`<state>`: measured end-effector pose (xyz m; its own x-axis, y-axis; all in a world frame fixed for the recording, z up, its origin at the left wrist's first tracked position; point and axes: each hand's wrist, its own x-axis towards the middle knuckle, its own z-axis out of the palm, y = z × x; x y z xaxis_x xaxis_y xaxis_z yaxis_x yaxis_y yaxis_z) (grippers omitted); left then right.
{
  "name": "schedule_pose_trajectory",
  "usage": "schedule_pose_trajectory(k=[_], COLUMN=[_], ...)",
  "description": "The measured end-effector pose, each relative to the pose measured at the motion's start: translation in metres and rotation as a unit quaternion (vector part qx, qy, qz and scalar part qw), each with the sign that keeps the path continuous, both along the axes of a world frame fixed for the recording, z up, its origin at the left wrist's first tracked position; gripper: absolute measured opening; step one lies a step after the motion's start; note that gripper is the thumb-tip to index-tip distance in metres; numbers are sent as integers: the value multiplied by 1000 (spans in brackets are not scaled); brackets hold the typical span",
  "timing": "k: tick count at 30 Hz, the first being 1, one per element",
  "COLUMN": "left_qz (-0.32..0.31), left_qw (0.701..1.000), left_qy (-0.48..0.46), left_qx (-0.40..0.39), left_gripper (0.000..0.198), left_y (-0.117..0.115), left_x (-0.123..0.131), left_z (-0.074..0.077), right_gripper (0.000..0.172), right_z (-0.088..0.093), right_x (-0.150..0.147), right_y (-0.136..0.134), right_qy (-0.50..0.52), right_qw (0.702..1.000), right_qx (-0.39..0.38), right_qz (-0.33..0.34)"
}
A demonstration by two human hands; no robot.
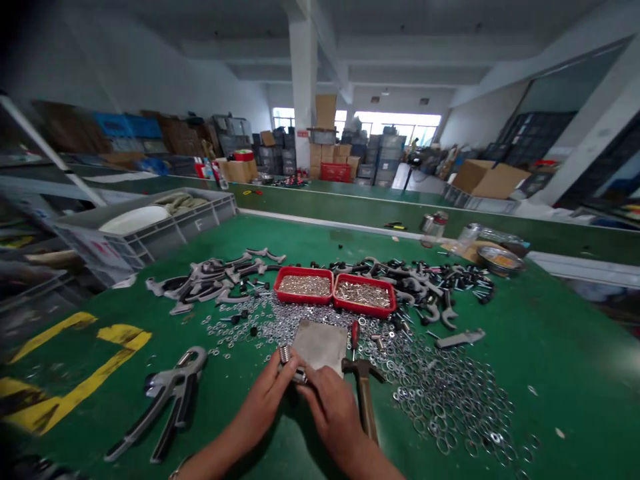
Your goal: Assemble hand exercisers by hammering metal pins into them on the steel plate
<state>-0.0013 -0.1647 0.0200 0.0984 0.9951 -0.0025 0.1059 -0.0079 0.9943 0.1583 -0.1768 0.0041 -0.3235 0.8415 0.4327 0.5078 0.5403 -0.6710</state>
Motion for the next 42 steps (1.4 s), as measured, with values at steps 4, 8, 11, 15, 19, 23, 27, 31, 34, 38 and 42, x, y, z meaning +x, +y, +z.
schedule_pose_trajectory(k=[4,8,11,15,19,23,27,31,34,38,42], left_qz=[26,37,51,45,23,-5,-41,30,74,50,24], left_qw=[1000,999,999,998,999,997,993,967,927,912,925], left_qy=[-2,12,-3,-22,6,-4,-41,-202,-320,-366,-349], left_qx=[-13,2,-10,-38,-44,-71,-99,-155,-180,-177,-152], left_gripper=[39,45,50,51,51,52,50,44,42,36,32], left_y=[11,21,27,25,20,22,26,25,23,17,11], left_x=[9,15,21,34,42,48,52,46,45,52,51], left_z=[-13,-12,-12,-26,-42,-41,-32,-24,-18,-7,-1], right_gripper=[42,30,26,19,13,13,16,19,27,26,19], right_z=[-5,-13,-16,-13,-16,-30,-33,-8,15,29,17], right_x=[35,120,193,248,245,214,197,183,148,77,38], right_y=[6,37,72,110,131,140,143,125,88,27,5], right_qy=[-141,-195,-235,-288,-321,-331,-328,-286,-193,191,190], right_qw=[988,958,920,879,888,900,896,918,956,949,964], right_qx=[-56,-97,-96,-96,-108,-118,-129,-107,-110,-240,-180], right_qz=[15,-188,-299,-367,-310,-257,-269,-252,-191,-67,-56])
